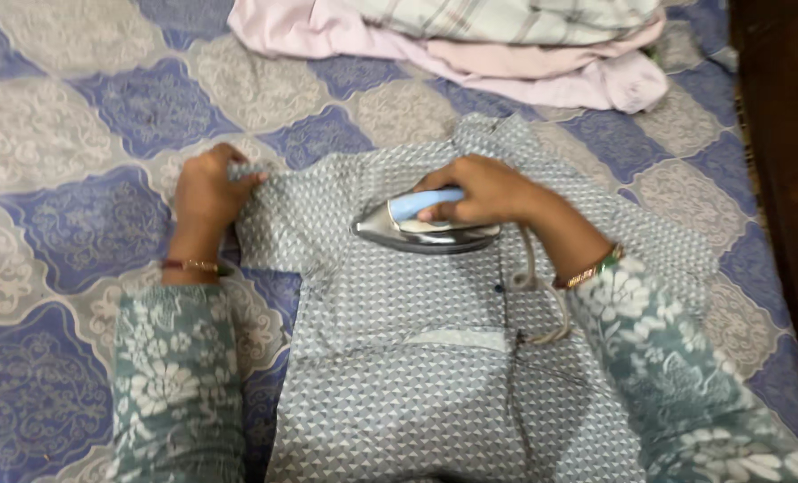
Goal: The person irons a patterned short-sleeved shirt on a bed. They smooth the fabric, iron the front, back, and sleeves, and flip the shirt to iron different sections.
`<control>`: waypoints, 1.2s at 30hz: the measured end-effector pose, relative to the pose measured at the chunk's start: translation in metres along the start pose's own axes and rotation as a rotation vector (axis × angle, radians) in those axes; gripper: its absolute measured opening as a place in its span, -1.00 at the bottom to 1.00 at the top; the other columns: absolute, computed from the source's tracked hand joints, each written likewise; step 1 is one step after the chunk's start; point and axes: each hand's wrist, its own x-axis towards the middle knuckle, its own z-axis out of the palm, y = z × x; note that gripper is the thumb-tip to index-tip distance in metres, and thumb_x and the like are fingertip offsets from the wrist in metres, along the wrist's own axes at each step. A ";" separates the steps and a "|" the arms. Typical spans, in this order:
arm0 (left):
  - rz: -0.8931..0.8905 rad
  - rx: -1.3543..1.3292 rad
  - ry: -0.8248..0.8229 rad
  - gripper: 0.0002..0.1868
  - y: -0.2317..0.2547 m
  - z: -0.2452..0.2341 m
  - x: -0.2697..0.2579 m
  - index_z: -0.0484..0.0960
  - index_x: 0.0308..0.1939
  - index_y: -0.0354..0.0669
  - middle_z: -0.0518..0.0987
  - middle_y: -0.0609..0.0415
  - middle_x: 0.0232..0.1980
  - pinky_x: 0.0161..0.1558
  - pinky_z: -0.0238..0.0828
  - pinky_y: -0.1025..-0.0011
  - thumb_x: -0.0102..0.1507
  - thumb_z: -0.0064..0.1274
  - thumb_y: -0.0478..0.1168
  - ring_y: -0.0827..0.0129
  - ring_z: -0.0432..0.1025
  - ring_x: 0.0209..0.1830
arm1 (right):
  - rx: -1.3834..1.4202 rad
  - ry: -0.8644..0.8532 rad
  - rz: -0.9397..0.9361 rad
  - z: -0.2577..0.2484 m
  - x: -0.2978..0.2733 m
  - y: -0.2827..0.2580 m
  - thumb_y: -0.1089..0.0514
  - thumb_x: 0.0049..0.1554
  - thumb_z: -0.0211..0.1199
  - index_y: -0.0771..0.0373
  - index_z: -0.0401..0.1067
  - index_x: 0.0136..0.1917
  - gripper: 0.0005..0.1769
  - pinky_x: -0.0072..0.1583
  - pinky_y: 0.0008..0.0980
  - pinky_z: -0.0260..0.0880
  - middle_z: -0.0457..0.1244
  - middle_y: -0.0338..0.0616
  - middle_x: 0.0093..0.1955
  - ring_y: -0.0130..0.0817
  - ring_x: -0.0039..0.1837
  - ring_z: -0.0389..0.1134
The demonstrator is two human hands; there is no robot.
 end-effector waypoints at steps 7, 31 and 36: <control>0.070 0.234 0.250 -0.45 0.045 -0.021 -0.035 0.57 0.06 -0.34 0.52 -0.23 0.07 -0.07 0.34 0.00 0.13 0.43 -0.10 -0.18 0.44 0.03 | 0.788 0.814 0.335 -0.019 -0.149 0.049 0.17 0.24 0.19 0.35 0.55 0.17 -0.70 -0.24 -0.44 0.27 0.35 -0.19 -0.20 -0.51 -0.28 0.26; -0.202 -0.286 -0.134 -0.37 0.114 0.011 -0.102 0.57 0.04 -0.42 0.65 -0.38 -0.05 -0.02 0.45 0.01 0.19 0.25 0.12 -0.19 0.55 -0.04 | -0.805 1.051 0.786 0.133 -0.354 0.140 0.16 0.03 0.43 0.23 0.54 0.09 -0.66 0.17 -0.08 0.41 0.37 0.05 -0.01 0.04 0.07 0.39; -0.203 -0.138 -0.128 -0.41 0.064 0.018 -0.080 0.56 0.05 -0.40 0.64 -0.35 -0.03 -0.09 0.44 0.00 0.22 0.32 0.06 -0.18 0.55 -0.06 | -0.130 1.045 0.574 0.126 -0.330 0.094 -0.02 0.18 0.29 0.29 0.50 -0.06 -0.70 0.02 -0.08 0.41 0.37 0.04 -0.10 -0.02 -0.05 0.41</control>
